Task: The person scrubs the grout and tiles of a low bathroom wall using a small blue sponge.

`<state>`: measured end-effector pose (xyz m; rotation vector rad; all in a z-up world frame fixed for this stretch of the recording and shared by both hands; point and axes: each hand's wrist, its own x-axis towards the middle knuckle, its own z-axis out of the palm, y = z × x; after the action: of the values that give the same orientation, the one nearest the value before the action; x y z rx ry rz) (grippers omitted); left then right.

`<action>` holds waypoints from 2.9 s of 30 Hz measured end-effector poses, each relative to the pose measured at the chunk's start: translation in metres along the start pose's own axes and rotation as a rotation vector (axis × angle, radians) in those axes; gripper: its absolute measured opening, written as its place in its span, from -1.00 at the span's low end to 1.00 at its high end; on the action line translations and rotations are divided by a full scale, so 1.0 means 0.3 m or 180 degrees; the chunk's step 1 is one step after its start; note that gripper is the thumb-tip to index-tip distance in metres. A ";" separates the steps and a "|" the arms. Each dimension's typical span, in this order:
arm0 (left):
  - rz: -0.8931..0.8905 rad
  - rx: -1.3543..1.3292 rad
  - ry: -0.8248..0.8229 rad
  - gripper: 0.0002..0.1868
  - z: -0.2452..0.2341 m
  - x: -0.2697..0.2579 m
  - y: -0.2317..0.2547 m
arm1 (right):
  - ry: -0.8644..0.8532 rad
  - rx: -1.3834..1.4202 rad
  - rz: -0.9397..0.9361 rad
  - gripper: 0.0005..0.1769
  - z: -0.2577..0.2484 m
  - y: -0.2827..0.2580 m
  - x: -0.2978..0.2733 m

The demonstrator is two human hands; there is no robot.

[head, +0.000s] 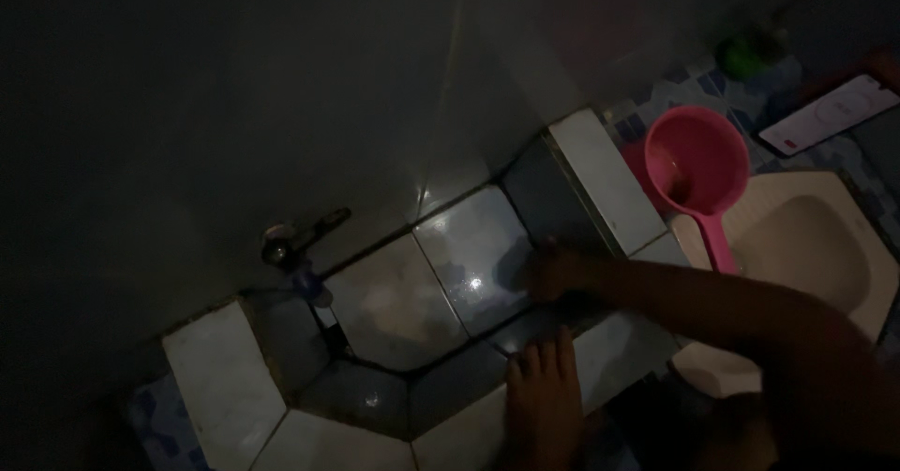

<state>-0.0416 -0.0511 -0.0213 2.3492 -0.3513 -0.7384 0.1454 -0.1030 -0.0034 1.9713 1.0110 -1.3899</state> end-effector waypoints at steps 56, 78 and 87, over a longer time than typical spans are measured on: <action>-0.0052 -0.0265 -0.0254 0.20 -0.018 0.038 0.013 | 0.0178 0.0106 -0.0110 -0.57 0.051 0.074 -0.048; 0.0147 -0.0091 0.0204 0.14 -0.037 0.011 0.021 | -0.0331 -0.0674 -0.0159 -0.51 0.061 0.066 -0.028; 0.0156 -0.0054 0.0088 0.08 -0.051 0.006 0.015 | 0.0270 -0.0411 -0.0051 -0.56 0.212 0.043 0.209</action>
<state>-0.0314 -0.0478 -0.0095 2.3242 -0.3878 -0.6825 0.1330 -0.1415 -0.0840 1.9445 1.1282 -1.2262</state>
